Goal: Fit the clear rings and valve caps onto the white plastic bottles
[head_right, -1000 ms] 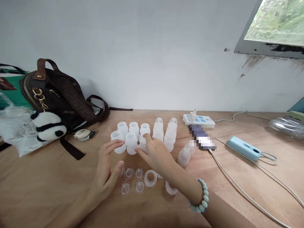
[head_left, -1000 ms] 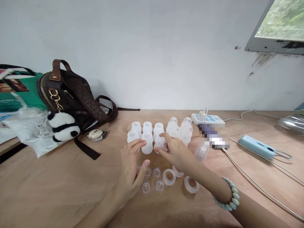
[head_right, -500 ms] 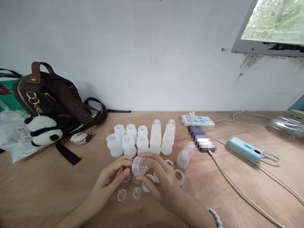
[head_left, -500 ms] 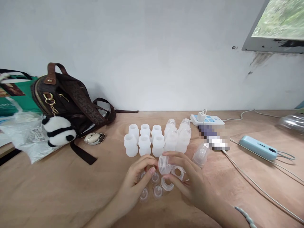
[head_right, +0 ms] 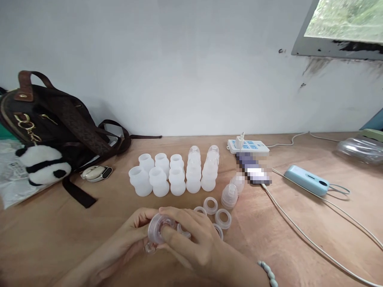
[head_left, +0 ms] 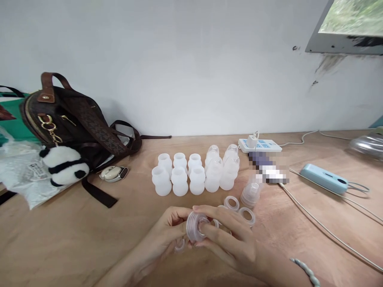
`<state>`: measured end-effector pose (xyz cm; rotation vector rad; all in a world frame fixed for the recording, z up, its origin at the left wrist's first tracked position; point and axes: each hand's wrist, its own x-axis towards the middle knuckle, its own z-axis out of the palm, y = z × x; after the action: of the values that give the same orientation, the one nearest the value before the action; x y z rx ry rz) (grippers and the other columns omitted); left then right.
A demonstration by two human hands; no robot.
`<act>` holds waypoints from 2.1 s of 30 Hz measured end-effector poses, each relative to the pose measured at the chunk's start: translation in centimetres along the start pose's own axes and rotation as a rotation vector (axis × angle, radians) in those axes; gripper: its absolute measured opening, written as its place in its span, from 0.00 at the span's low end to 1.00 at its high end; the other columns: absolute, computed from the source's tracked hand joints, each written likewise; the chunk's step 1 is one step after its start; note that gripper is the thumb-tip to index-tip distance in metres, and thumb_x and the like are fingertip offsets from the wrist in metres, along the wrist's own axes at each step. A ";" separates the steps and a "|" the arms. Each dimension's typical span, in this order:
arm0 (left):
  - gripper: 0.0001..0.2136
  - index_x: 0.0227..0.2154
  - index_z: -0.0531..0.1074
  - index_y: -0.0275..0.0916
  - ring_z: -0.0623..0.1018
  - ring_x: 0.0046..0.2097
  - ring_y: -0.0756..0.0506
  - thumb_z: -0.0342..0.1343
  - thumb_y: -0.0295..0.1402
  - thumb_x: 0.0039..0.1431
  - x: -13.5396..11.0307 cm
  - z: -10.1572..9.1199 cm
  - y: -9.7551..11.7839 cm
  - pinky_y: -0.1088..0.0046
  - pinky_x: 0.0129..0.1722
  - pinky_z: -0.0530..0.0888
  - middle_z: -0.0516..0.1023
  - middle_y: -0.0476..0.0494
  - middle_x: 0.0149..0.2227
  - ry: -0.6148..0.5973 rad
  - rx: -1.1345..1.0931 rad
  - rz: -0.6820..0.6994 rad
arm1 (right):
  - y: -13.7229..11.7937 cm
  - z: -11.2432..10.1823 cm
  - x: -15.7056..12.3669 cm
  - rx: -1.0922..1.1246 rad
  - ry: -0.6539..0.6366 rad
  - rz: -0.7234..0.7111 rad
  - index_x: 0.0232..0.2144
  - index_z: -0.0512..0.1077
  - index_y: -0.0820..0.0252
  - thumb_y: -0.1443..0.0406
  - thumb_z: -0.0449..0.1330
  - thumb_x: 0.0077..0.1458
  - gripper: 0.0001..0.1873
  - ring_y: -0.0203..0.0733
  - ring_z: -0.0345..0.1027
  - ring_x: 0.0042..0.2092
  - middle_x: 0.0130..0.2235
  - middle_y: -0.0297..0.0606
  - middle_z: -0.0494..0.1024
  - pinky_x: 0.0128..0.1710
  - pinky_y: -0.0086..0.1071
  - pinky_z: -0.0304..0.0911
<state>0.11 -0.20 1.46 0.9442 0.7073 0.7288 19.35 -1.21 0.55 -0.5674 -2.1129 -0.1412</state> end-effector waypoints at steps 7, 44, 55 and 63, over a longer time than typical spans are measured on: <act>0.12 0.28 0.83 0.34 0.63 0.25 0.53 0.72 0.39 0.48 0.1 -0.7 0.0 0.79 0.27 0.64 0.71 0.49 0.22 -0.004 0.017 -0.094 | 0.0 0.7 -0.6 0.031 0.017 -0.022 0.45 0.72 0.62 0.72 0.57 0.65 0.08 0.43 0.78 0.42 0.47 0.52 0.82 0.37 0.33 0.77; 0.11 0.24 0.80 0.40 0.71 0.28 0.47 0.61 0.39 0.57 -4.2 -9.3 0.6 0.76 0.29 0.64 0.78 0.48 0.25 0.224 0.961 0.081 | 5.3 -5.2 0.2 0.447 0.003 0.809 0.45 0.76 0.56 0.61 0.65 0.55 0.14 0.42 0.73 0.37 0.39 0.38 0.78 0.39 0.39 0.72; 0.12 0.31 0.79 0.42 0.75 0.30 0.42 0.54 0.42 0.57 -3.6 -9.4 -1.6 0.68 0.31 0.68 0.78 0.47 0.28 0.500 1.346 0.208 | 2.2 -5.7 -2.3 0.192 -0.526 0.489 0.50 0.70 0.54 0.70 0.60 0.57 0.17 0.49 0.68 0.51 0.50 0.43 0.72 0.49 0.44 0.69; 0.14 0.37 0.77 0.42 0.76 0.33 0.42 0.50 0.43 0.62 -3.4 -8.4 0.0 0.69 0.32 0.70 0.77 0.48 0.28 0.587 1.296 0.291 | 0.7 -3.3 -4.4 0.034 -0.664 0.435 0.49 0.67 0.58 0.69 0.63 0.56 0.18 0.58 0.63 0.54 0.50 0.45 0.74 0.53 0.56 0.61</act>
<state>-8.42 0.86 -1.28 2.0696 1.6662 0.7807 24.26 -3.13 -1.21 -1.1562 -2.5435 0.3781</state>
